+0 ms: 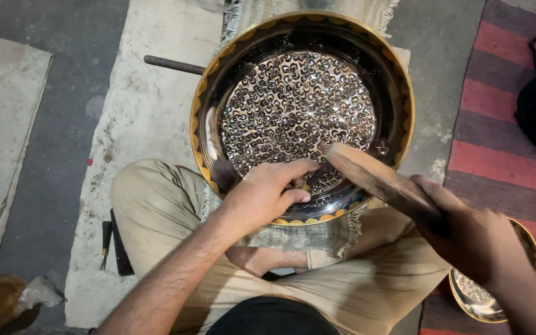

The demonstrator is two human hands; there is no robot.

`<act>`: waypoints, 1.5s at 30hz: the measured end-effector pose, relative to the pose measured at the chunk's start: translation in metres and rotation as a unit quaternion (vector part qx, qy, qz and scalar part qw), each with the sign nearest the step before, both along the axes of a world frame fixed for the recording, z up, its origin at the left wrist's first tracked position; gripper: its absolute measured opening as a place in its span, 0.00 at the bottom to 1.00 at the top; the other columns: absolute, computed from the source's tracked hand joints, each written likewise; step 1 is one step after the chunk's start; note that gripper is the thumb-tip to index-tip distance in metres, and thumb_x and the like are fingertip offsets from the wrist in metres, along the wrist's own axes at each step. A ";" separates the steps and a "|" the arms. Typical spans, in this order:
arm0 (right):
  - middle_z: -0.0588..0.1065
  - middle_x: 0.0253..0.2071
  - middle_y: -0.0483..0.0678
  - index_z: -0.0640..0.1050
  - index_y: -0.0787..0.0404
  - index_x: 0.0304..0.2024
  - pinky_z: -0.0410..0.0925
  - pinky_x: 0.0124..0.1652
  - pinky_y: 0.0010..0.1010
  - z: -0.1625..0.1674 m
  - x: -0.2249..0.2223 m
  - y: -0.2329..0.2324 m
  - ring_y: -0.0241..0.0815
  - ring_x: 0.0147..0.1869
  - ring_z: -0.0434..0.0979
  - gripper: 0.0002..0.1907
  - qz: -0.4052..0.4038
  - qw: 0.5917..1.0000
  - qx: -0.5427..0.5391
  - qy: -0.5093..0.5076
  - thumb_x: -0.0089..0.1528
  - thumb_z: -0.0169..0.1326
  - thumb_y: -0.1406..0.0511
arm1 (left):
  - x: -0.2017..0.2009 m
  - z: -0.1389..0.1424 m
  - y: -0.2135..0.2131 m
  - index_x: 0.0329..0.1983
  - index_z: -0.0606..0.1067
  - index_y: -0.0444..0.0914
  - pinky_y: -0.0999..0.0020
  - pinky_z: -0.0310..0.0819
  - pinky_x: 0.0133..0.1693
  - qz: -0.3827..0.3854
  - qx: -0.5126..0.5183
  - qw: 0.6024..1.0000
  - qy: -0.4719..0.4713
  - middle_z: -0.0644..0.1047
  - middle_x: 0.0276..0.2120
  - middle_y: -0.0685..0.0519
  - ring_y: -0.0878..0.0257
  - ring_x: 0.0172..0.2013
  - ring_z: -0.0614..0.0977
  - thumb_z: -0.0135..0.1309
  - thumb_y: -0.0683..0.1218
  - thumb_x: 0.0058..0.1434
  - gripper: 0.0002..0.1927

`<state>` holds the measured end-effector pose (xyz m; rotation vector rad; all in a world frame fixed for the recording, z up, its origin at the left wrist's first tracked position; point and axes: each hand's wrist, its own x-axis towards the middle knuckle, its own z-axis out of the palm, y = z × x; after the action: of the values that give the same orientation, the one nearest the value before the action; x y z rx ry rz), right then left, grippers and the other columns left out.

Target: The person sits cross-legged and repeatedly hammers the interior surface of a large metal bowl with a wooden mallet. The left hand stabilizes the bowl while the right hand strikes the textured inner surface in a rhythmic pattern.

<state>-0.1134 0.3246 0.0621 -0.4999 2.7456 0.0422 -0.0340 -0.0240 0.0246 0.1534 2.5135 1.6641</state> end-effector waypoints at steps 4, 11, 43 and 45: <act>0.80 0.39 0.58 0.71 0.53 0.60 0.73 0.37 0.44 -0.025 0.018 0.006 0.59 0.41 0.81 0.29 0.002 0.954 -0.299 -0.015 0.58 0.65 0.60 | -0.005 0.000 -0.002 0.59 0.75 0.44 0.57 0.79 0.41 -0.043 -0.026 0.999 -0.010 0.83 0.34 0.48 0.52 0.38 0.86 0.62 0.45 0.58 0.24; 0.78 0.37 0.62 0.70 0.58 0.66 0.69 0.31 0.43 -0.056 0.077 0.027 0.52 0.32 0.76 0.37 -0.158 0.947 -0.280 -0.008 0.55 0.66 0.64 | -0.019 -0.009 -0.001 0.61 0.75 0.45 0.58 0.78 0.48 -0.148 -0.050 0.988 0.005 0.83 0.46 0.49 0.53 0.43 0.86 0.62 0.46 0.58 0.25; 0.79 0.46 0.59 0.68 0.58 0.65 0.74 0.46 0.38 -0.092 0.147 -0.004 0.49 0.51 0.83 0.40 -0.228 0.918 -0.322 0.043 0.53 0.68 0.63 | -0.026 -0.010 -0.017 0.61 0.74 0.44 0.57 0.76 0.52 -0.214 -0.060 0.975 0.010 0.82 0.50 0.49 0.53 0.49 0.84 0.59 0.47 0.60 0.24; 0.78 0.45 0.55 0.67 0.60 0.65 0.73 0.46 0.34 -0.092 0.141 -0.009 0.45 0.48 0.80 0.37 -0.234 0.876 -0.422 0.020 0.54 0.66 0.66 | -0.026 -0.011 -0.016 0.61 0.74 0.44 0.57 0.76 0.53 -0.207 -0.053 0.976 0.031 0.82 0.51 0.49 0.52 0.50 0.84 0.60 0.47 0.60 0.24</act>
<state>0.0277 0.3160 -0.0297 -0.0033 2.7188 -1.3076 -0.0596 -0.0404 0.0134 0.6764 2.3891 1.3750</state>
